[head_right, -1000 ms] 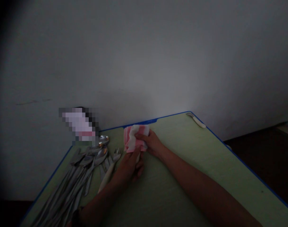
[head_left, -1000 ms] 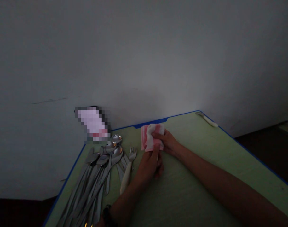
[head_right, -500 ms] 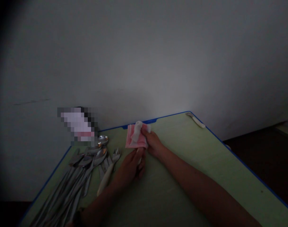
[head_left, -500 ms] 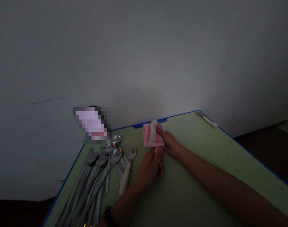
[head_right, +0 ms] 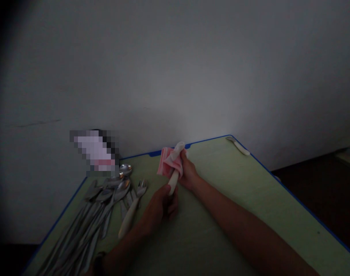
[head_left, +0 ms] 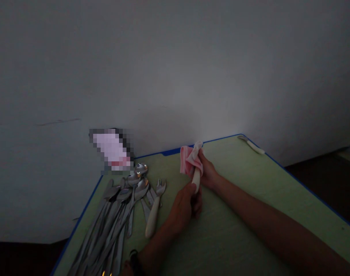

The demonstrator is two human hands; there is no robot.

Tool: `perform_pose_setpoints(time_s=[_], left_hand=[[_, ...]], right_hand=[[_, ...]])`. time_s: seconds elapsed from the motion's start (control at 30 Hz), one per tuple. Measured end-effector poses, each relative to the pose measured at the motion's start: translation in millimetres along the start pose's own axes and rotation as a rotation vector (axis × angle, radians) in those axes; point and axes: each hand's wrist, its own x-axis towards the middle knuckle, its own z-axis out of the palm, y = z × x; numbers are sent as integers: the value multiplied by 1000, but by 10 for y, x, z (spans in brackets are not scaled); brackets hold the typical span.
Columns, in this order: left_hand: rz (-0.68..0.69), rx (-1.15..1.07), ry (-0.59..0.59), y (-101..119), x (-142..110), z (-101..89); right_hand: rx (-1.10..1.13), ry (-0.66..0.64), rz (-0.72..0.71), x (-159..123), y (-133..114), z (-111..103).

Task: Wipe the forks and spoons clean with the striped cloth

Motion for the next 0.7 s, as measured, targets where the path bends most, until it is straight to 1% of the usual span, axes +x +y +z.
perform_pose_setpoints(time_s=[0.1,0.23,0.33,0.43,0.57,0.63,0.7], left_hand=[[4,16,-4,15,2,2],[-19,111,86,56,19,5],[-49,160,95,74,35,1],[-27,122,59,82,31,6],[50,-6,-54,68,18,1],[50,-94,-92,50,32,-20],[14,-186,-94,27,62,-46]], right_hand=[[18,-23,12,2,-19,6],[18,-52,35,18,-26,1],[24,-46,39,20,-27,0],[37,-40,42,6,-36,-3],[40,-57,92,-18,-49,-17],[37,-74,128,-22,-51,-23],[50,-90,132,-17,-52,-19]])
